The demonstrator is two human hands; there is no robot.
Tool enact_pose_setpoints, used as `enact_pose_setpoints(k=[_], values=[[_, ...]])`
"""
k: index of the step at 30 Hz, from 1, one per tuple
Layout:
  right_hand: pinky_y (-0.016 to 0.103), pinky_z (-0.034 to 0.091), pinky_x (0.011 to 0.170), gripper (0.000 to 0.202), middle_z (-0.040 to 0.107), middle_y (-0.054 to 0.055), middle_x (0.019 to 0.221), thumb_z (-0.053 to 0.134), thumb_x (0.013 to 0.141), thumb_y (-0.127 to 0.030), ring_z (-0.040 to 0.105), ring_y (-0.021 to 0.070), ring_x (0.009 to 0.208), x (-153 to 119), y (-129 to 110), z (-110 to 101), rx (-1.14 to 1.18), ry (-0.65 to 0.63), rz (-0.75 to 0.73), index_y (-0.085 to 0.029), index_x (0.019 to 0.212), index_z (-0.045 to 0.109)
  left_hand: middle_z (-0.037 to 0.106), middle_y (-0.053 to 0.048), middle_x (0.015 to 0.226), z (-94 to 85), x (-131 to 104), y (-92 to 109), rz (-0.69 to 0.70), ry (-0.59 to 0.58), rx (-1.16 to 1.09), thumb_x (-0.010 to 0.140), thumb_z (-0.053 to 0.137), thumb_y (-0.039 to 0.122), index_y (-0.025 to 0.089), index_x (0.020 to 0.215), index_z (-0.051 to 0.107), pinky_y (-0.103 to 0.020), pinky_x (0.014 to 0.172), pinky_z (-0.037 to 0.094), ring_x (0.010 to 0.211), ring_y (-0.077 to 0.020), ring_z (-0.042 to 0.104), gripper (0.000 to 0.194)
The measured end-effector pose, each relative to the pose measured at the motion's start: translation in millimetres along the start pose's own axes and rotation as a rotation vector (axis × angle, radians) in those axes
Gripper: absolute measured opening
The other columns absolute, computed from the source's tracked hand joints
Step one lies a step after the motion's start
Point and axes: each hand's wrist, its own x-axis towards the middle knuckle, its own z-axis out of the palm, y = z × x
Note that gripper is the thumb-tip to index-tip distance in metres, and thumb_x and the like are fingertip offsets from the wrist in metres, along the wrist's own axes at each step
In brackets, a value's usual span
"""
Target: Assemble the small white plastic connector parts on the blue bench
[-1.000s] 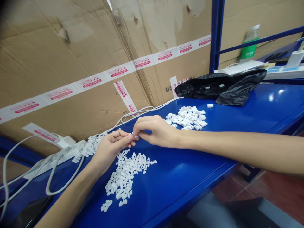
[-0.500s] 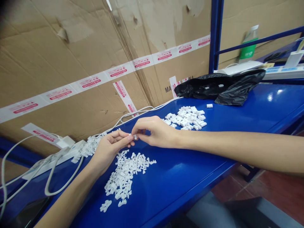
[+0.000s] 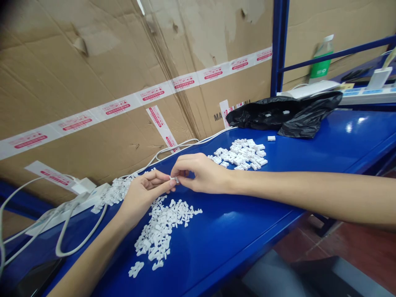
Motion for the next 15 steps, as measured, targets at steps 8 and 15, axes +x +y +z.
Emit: enact_pose_setpoints(k=[8,15], values=[[0.029,0.052,0.076,0.013,0.070,0.006,0.094,0.060,0.092,-0.008,0.065,0.0161,0.085,-1.8,0.4,-0.2,-0.024,-0.036,-0.034,-0.017,0.092,0.069,0.076,-0.004,0.076,1.5,0.0,-1.4,0.015,-0.020,-0.011,0.069,0.090,0.034,0.016,0.082,0.070,-0.025,0.069,0.055,0.070,-0.0155,0.071,0.031],[0.027,0.052,0.071,0.021,0.067,0.007,0.099,0.065,0.087,-0.013,0.063,0.0148,0.081,-0.9,-0.1,0.7,-0.012,-0.086,0.159,-0.013,0.107,0.070,0.076,-0.003,0.075,1.4,0.3,-0.3,0.034,-0.007,-0.012,0.066,0.091,0.030,0.016,0.081,0.071,-0.027,0.071,0.058,0.070,-0.0162,0.071,0.029]])
